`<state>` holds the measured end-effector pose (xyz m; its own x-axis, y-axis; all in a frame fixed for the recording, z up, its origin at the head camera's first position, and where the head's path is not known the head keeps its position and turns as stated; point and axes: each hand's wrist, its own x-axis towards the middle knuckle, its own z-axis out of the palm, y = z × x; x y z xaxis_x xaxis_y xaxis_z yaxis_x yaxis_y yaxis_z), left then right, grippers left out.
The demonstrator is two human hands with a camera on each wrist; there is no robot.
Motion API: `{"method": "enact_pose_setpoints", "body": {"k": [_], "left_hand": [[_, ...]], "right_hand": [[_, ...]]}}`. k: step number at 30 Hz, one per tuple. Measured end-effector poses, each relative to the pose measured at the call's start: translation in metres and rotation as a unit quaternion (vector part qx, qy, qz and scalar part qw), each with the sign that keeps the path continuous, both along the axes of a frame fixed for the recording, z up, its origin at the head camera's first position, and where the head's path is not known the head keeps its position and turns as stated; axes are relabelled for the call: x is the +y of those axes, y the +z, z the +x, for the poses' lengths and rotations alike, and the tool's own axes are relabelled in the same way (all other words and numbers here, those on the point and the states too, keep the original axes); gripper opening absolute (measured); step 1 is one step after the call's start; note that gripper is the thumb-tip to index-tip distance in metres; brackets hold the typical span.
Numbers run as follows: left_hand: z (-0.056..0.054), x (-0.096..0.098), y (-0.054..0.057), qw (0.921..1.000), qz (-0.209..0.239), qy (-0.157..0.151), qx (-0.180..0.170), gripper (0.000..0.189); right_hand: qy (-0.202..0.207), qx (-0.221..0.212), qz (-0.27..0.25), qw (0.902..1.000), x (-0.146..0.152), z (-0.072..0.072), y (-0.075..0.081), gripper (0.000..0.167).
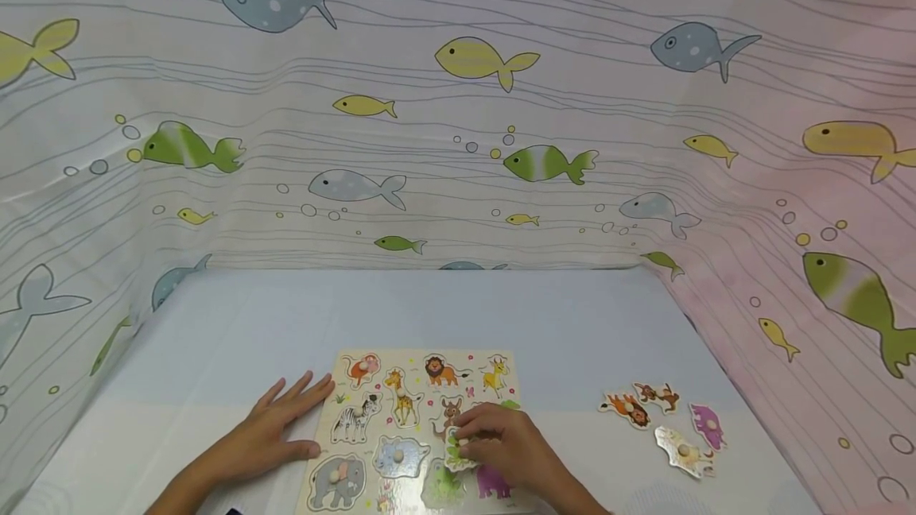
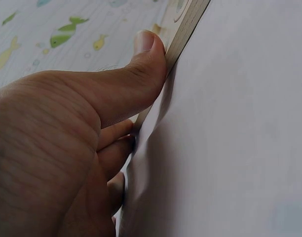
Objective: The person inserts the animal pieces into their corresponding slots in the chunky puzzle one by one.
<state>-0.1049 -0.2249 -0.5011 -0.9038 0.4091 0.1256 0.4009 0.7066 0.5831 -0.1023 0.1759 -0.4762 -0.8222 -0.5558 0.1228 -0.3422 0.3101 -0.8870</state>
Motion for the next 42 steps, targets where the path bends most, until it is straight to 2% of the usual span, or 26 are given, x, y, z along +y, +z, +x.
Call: {"method": "enact_pose_setpoints", "body": {"k": [6, 8, 17, 26, 32, 38, 42], "left_hand": [[-0.001, 0.0, 0.001, 0.9998, 0.004, 0.003, -0.019, 0.089], [-0.001, 0.0, 0.001, 0.9997, 0.006, 0.004, -0.021, 0.089], [-0.003, -0.001, 0.0, 0.9997, 0.002, 0.005, -0.023, 0.089], [-0.002, -0.002, -0.003, 0.9998, 0.0, 0.004, -0.022, 0.089], [-0.002, -0.002, -0.002, 0.9999, 0.001, 0.005, -0.014, 0.089], [-0.001, -0.001, -0.002, 0.9998, -0.002, 0.007, -0.018, 0.089], [-0.001, -0.001, -0.001, 1.0, -0.002, 0.003, -0.003, 0.089]], "right_hand": [[0.022, 0.078, 0.003, 0.9967, -0.006, 0.005, -0.004, 0.017], [0.026, 0.087, -0.001, 0.9959, -0.008, 0.006, -0.004, 0.017], [0.05, 0.101, -0.025, 0.9934, -0.013, 0.006, -0.007, 0.015], [0.049, 0.105, -0.015, 0.9931, -0.017, 0.01, -0.012, 0.015], [0.055, 0.131, -0.002, 0.9899, -0.018, 0.011, -0.016, 0.014], [0.073, 0.118, -0.01, 0.9903, -0.018, 0.011, -0.021, 0.012], [0.072, 0.127, -0.006, 0.9892, -0.019, 0.012, -0.022, 0.011]]}}
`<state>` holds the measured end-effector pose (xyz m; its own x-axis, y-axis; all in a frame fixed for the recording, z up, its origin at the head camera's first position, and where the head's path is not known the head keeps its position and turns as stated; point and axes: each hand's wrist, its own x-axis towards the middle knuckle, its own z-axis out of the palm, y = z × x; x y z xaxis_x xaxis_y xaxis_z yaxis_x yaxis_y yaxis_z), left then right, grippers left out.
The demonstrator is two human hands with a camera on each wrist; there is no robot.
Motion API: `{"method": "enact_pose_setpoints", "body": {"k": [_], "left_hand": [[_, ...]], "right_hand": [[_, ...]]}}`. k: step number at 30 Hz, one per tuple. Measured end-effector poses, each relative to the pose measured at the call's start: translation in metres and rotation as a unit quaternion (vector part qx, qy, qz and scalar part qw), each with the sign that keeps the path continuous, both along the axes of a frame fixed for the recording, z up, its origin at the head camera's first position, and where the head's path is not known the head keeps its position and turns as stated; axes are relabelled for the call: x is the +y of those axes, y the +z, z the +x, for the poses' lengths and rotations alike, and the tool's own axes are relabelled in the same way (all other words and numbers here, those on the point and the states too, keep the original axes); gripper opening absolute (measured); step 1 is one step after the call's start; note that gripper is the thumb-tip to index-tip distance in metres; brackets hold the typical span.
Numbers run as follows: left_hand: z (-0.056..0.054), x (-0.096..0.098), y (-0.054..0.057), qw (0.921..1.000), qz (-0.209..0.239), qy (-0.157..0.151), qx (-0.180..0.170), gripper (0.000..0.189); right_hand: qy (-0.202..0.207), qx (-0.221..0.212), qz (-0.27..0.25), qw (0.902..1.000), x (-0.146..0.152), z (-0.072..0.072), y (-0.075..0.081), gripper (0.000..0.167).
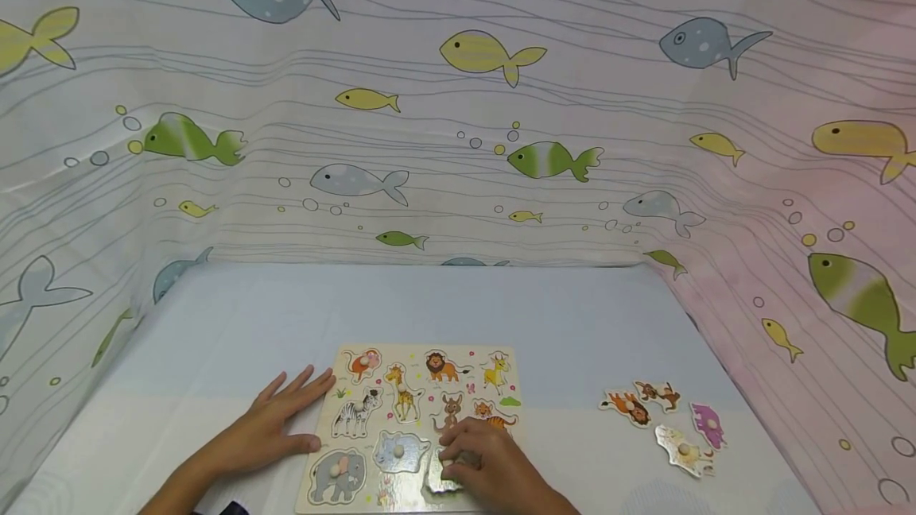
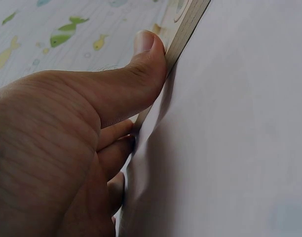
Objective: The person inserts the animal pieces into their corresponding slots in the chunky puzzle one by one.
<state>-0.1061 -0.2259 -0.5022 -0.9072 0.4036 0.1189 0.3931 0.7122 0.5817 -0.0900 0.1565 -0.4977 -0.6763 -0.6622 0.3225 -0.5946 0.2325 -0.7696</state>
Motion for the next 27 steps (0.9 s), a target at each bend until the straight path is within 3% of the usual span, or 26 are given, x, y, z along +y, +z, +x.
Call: {"method": "enact_pose_setpoints", "body": {"k": [10, 17, 27], "left_hand": [[-0.0007, 0.0002, -0.0016, 1.0, -0.002, -0.001, 0.009, 0.089], [0.0043, 0.0005, -0.0064, 0.9998, -0.013, -0.012, 0.009, 0.089], [0.0007, 0.0003, 0.0009, 0.9999, -0.002, -0.003, -0.01, 0.089]], "right_hand": [[-0.018, -0.004, 0.021, 0.9996, 0.0004, 0.0025, -0.0018, 0.011], [-0.016, -0.033, 0.045, 0.9983, 0.0042, 0.0074, -0.0065, 0.009], [-0.03, 0.016, 0.062, 0.9975, 0.0014, 0.0046, -0.0085, 0.006]]}}
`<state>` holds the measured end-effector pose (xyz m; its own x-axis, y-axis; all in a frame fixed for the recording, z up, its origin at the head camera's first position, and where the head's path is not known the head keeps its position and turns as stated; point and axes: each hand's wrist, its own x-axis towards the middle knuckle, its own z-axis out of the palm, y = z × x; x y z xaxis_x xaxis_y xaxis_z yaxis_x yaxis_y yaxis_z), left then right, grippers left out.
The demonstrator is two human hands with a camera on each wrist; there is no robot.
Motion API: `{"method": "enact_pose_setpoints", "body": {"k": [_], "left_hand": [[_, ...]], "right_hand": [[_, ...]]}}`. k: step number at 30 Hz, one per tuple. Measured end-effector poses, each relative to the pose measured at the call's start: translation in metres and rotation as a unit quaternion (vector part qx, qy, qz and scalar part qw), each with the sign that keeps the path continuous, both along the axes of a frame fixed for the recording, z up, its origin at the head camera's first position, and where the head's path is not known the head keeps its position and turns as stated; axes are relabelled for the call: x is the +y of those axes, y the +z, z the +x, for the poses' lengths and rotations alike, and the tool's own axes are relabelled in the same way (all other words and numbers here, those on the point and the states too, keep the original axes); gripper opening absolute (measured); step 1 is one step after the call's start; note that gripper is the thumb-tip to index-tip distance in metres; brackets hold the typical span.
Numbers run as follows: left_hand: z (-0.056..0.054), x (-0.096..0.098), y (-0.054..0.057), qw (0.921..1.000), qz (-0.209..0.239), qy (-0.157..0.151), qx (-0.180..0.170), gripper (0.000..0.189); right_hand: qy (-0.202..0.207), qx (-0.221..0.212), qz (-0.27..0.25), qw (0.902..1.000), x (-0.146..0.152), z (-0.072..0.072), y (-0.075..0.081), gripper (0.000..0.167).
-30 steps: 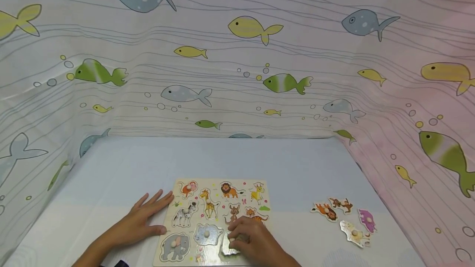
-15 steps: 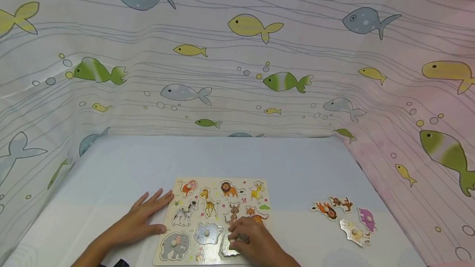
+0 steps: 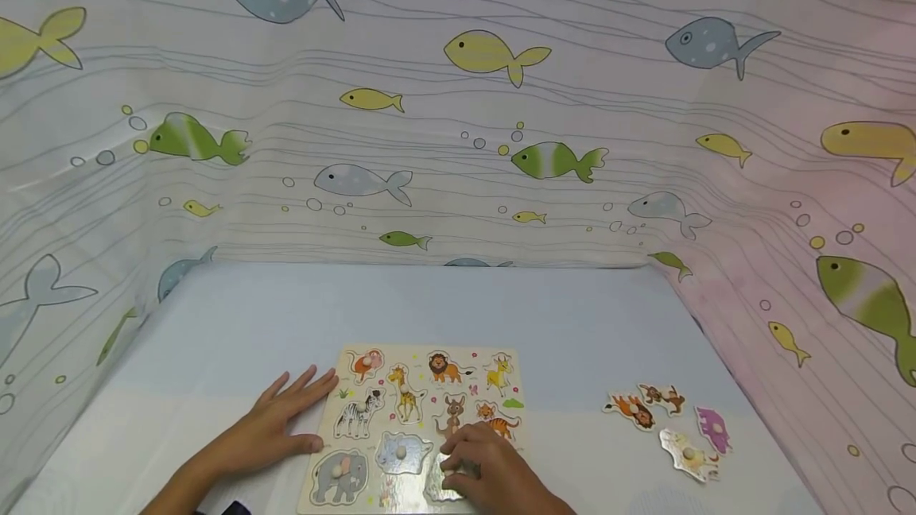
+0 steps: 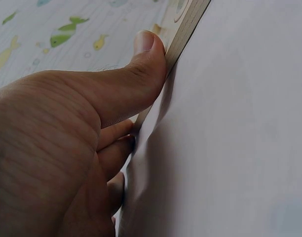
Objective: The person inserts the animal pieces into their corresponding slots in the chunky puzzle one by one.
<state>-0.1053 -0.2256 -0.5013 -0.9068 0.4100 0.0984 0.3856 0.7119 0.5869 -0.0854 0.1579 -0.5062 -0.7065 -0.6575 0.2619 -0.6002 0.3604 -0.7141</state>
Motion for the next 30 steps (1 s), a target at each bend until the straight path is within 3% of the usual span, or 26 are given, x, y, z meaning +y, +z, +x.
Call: {"method": "enact_pose_setpoints", "body": {"k": [11, 30], "left_hand": [[-0.0005, 0.001, 0.0009, 1.0, 0.002, 0.004, 0.001, 0.09], [-0.0005, 0.0014, 0.001, 1.0, 0.002, 0.006, -0.006, 0.09]], "right_hand": [[0.003, 0.051, -0.003, 0.9987, -0.0016, 0.0004, -0.0007, 0.007], [0.012, 0.053, 0.021, 0.9983, -0.0011, -0.0002, -0.0016, 0.012]]}}
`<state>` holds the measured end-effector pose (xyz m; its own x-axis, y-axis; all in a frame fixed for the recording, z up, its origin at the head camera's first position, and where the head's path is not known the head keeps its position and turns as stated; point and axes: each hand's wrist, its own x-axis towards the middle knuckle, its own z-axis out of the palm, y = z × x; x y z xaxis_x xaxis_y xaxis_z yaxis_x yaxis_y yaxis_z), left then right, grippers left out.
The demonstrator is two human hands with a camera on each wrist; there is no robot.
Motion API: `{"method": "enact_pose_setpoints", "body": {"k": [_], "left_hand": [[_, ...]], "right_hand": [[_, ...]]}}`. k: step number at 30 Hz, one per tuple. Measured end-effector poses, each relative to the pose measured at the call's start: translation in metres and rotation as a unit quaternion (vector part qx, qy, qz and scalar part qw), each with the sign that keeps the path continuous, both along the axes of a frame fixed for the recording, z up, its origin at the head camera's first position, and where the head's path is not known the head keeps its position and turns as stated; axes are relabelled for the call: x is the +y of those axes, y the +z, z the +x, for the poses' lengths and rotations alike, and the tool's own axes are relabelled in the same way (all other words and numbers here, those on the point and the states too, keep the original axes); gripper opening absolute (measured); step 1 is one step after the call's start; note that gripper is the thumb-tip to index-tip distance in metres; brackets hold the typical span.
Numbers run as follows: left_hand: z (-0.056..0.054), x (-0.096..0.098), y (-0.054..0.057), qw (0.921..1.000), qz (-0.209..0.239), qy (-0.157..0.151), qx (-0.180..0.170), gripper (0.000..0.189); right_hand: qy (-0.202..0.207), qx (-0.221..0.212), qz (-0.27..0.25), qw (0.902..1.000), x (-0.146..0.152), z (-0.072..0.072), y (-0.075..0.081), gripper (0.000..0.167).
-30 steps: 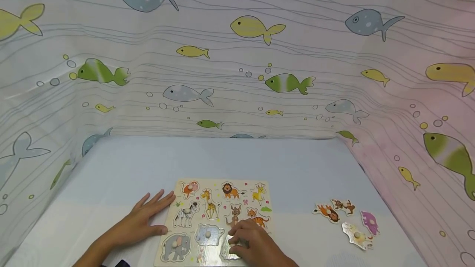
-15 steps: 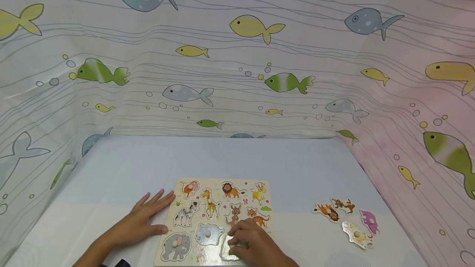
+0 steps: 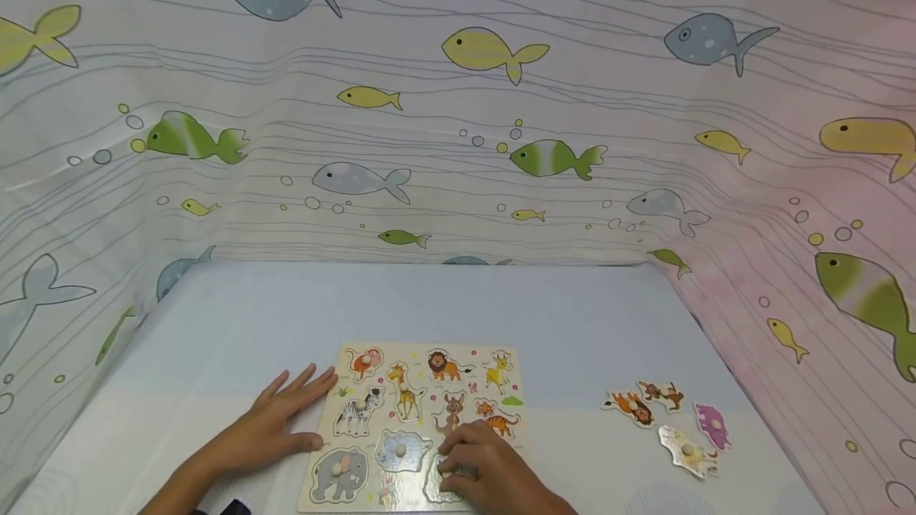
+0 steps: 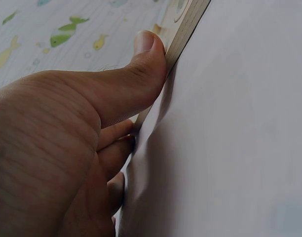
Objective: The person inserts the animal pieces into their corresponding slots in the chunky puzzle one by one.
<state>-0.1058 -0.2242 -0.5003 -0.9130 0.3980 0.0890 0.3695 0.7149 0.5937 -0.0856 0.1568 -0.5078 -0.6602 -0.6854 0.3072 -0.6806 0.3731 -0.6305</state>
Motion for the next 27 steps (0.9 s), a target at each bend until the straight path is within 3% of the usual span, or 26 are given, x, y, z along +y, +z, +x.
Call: {"method": "enact_pose_setpoints", "body": {"k": [16, 27], "left_hand": [[0.0006, 0.0005, 0.0013, 1.0, -0.001, 0.003, -0.007, 0.091], [0.0, -0.0003, -0.0001, 1.0, -0.003, -0.003, 0.008, 0.09]], "right_hand": [[0.007, -0.012, 0.001, 0.9999, 0.0007, 0.0007, 0.0046, 0.014], [0.01, -0.008, 0.008, 0.9999, 0.0014, 0.0005, 0.0042, 0.015]]}}
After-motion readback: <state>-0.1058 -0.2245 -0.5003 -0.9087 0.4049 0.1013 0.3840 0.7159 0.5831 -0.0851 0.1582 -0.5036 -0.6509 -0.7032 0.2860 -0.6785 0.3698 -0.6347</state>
